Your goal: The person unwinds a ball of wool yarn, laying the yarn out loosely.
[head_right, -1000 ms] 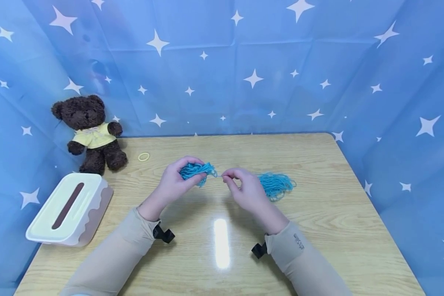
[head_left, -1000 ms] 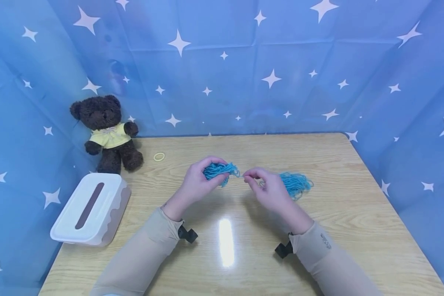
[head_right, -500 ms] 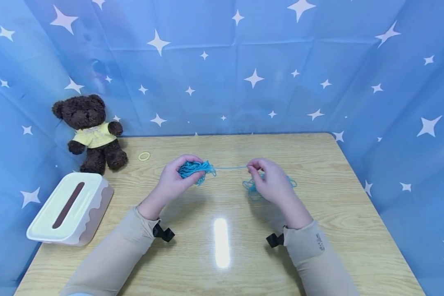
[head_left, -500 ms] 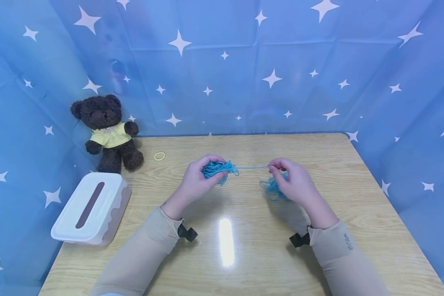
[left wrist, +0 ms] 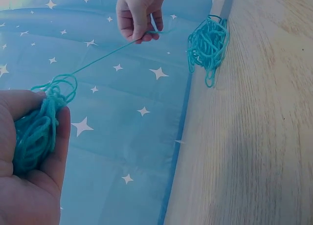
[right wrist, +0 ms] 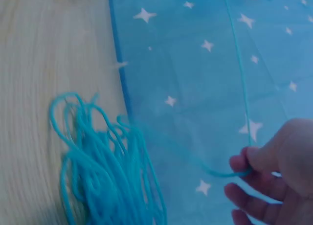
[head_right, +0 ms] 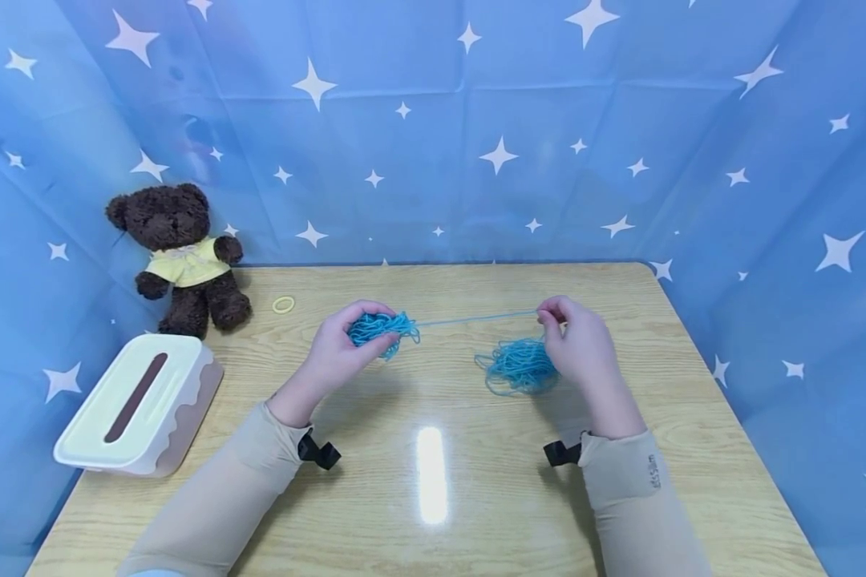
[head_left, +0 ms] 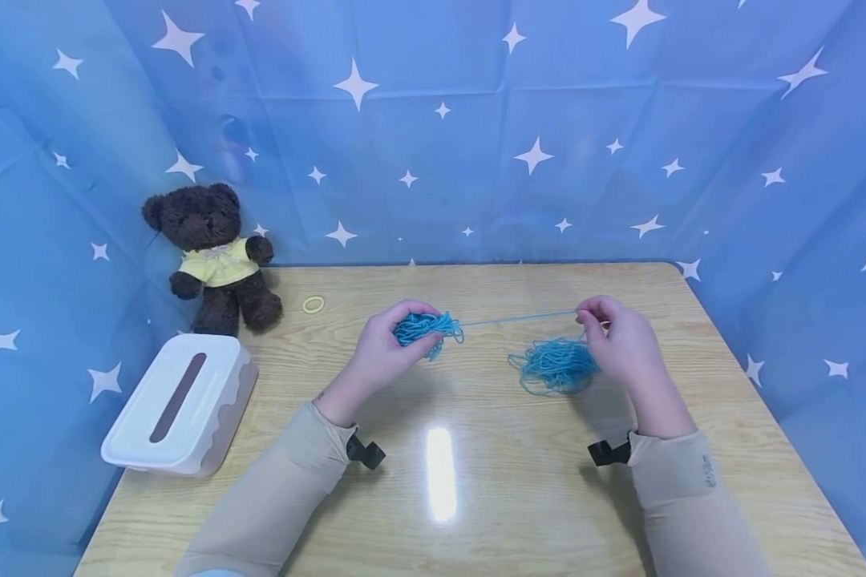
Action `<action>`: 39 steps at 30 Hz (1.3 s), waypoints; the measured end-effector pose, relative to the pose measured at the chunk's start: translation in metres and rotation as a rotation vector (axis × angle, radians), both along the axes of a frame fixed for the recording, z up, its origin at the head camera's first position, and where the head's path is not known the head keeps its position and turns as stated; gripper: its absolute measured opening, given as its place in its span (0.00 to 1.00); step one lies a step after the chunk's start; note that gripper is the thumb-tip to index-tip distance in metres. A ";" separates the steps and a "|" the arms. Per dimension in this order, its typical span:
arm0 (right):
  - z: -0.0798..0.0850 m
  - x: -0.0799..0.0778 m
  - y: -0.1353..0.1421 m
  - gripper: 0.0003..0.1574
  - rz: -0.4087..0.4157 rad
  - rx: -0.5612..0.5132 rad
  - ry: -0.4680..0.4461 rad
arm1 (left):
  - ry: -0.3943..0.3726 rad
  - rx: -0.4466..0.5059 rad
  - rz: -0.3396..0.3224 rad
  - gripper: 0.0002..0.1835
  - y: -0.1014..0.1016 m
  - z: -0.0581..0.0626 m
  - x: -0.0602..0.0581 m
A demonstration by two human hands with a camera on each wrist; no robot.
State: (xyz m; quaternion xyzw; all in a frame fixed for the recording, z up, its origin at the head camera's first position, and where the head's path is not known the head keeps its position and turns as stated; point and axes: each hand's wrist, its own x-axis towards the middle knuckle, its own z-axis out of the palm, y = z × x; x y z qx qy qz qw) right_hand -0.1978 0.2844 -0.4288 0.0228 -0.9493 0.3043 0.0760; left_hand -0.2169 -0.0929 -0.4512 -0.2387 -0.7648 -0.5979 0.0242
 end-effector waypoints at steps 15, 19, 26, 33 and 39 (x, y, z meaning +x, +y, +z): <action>0.001 -0.004 0.057 0.21 -0.085 0.178 -0.235 | 0.006 -0.023 -0.006 0.14 -0.001 0.001 -0.001; -0.001 -0.004 0.064 0.20 -0.089 0.230 -0.292 | 0.006 -0.026 -0.007 0.14 -0.002 -0.001 -0.003; -0.012 -0.006 0.064 0.21 -0.062 0.260 -0.429 | 0.005 -0.030 -0.007 0.14 -0.001 -0.002 -0.003; -0.016 -0.004 -0.013 0.24 0.137 0.165 -0.143 | 0.008 -0.036 -0.027 0.14 -0.001 -0.003 -0.002; -0.026 0.011 -0.086 0.27 0.358 -0.022 0.052 | 0.037 -0.031 -0.054 0.14 0.001 -0.003 -0.002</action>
